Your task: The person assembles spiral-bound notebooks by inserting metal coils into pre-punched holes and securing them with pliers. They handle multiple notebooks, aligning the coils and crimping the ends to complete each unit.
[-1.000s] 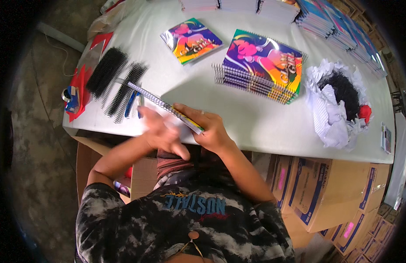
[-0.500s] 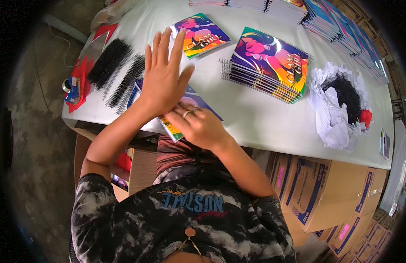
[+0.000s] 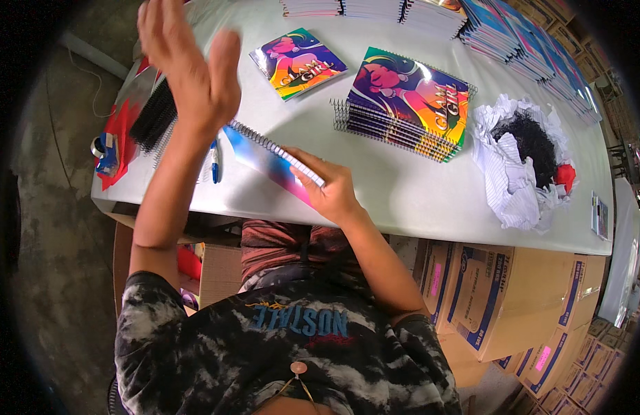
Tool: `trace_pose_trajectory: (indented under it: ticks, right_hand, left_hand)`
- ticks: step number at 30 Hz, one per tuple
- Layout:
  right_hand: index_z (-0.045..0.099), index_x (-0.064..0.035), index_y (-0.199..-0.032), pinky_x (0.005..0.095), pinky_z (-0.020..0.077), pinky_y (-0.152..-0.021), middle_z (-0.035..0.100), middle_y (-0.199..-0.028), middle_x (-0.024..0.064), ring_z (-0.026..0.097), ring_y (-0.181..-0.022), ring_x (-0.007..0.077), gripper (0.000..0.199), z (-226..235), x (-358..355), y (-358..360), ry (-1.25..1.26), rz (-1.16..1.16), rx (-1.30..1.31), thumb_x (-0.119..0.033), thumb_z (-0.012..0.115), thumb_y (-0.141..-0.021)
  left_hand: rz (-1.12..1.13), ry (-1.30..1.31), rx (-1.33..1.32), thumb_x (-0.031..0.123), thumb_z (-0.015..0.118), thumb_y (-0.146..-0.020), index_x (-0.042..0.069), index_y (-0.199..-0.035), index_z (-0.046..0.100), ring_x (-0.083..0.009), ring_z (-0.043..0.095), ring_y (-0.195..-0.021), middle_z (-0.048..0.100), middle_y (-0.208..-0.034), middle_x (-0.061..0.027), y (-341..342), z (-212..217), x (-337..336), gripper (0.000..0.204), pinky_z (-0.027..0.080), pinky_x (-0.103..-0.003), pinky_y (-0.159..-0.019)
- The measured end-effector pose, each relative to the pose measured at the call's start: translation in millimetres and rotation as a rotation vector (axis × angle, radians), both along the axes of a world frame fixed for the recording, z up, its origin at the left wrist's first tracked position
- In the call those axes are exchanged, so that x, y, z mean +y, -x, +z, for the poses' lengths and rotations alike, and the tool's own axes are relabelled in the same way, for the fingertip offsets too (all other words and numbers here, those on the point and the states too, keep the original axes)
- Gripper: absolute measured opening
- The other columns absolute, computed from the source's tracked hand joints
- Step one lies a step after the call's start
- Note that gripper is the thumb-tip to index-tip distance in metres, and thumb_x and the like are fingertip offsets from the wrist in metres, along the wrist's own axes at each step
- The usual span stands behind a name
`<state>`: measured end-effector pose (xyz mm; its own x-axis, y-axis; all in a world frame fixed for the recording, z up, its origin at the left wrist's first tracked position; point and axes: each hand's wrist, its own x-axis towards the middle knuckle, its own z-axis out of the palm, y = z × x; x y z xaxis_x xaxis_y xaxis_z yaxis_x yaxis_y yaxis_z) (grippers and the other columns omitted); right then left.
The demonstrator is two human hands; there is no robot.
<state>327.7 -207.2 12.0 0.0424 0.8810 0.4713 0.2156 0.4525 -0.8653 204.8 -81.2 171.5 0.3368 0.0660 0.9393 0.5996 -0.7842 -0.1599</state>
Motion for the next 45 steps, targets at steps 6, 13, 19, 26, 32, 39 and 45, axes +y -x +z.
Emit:
trace_pose_trajectory:
  ticks: [6,13,19,26,32,39,45]
  right_hand:
    - [0.056,-0.0027,-0.117,0.0325,0.0523,-0.078,0.061,-0.113,0.0122,0.063,-0.096,0.0264,0.044,-4,-1,8,-0.262,-0.020,-0.083,0.006,0.061,-0.074]
    - [0.052,0.0001,-0.120,0.0324,0.0524,-0.074,0.059,-0.117,0.0123,0.064,-0.091,0.0257,0.054,5,-9,17,-0.364,0.019,-0.268,0.003,0.063,-0.067]
    - [0.051,0.0006,-0.122,0.0348,0.0515,-0.076,0.059,-0.115,0.0151,0.063,-0.092,0.0284,0.055,2,-5,18,-0.382,0.041,-0.199,-0.002,0.064,-0.069]
    - [0.051,0.0022,-0.120,0.0357,0.0525,-0.077,0.059,-0.114,0.0178,0.063,-0.094,0.0317,0.048,2,-1,28,-0.381,-0.007,-0.109,-0.006,0.063,-0.075]
    - [0.031,0.0013,-0.136,0.0538,0.0085,-0.107,0.028,-0.142,0.0213,0.012,-0.136,0.0387,0.067,48,-9,29,-0.483,0.159,-0.044,-0.024,0.057,-0.079]
    - [0.061,-0.0029,-0.109,0.0323,0.0427,-0.081,0.059,-0.090,0.0078,0.055,-0.082,0.0191,0.033,99,-5,-3,-0.002,0.074,-0.184,-0.007,0.063,-0.077]
    - [0.063,-0.0021,-0.096,0.0285,0.0477,-0.065,0.065,-0.087,0.0122,0.062,-0.073,0.0172,0.026,75,-2,-3,0.271,-0.086,-0.176,-0.007,0.072,-0.072]
  left_hand:
    - [-0.316,0.324,0.287,0.080,0.032,-0.072,-0.001,-0.132,0.037,-0.0470,0.021,-0.130,0.033,-0.135,-0.0274,50,-192,-70,0.100,0.001,-0.061,-0.103]
    - [-0.228,0.325,0.007,0.082,0.034,-0.069,0.003,-0.133,0.039,-0.0396,0.037,-0.112,0.045,-0.109,-0.0237,39,-129,-66,0.102,0.018,-0.057,-0.102]
    - [-0.285,0.032,0.463,0.075,0.039,-0.075,0.011,-0.141,0.027,-0.0424,0.021,-0.131,0.035,-0.132,-0.0279,63,-153,-93,0.093,0.013,-0.057,-0.106]
    - [-0.411,0.255,0.373,0.070,0.047,-0.075,-0.006,-0.138,0.019,-0.0521,0.014,-0.129,0.017,-0.138,-0.0341,56,-179,-107,0.103,0.012,-0.063,-0.102]
    - [-0.634,1.152,0.156,0.040,0.045,-0.090,-0.011,-0.138,-0.004,-0.0491,-0.001,-0.134,-0.005,-0.143,-0.0349,39,-86,-138,0.085,0.008,-0.047,-0.109]
    - [-0.527,1.801,-0.493,0.015,0.052,-0.093,-0.004,-0.108,0.054,-0.0062,0.056,-0.078,0.061,-0.086,-0.0051,57,-50,-118,0.024,0.047,-0.020,-0.068]
    - [-0.773,1.795,-0.635,0.008,0.060,-0.087,-0.002,-0.098,0.055,-0.0064,0.056,-0.080,0.061,-0.089,-0.0045,44,-121,-95,0.015,0.047,-0.019,-0.072]
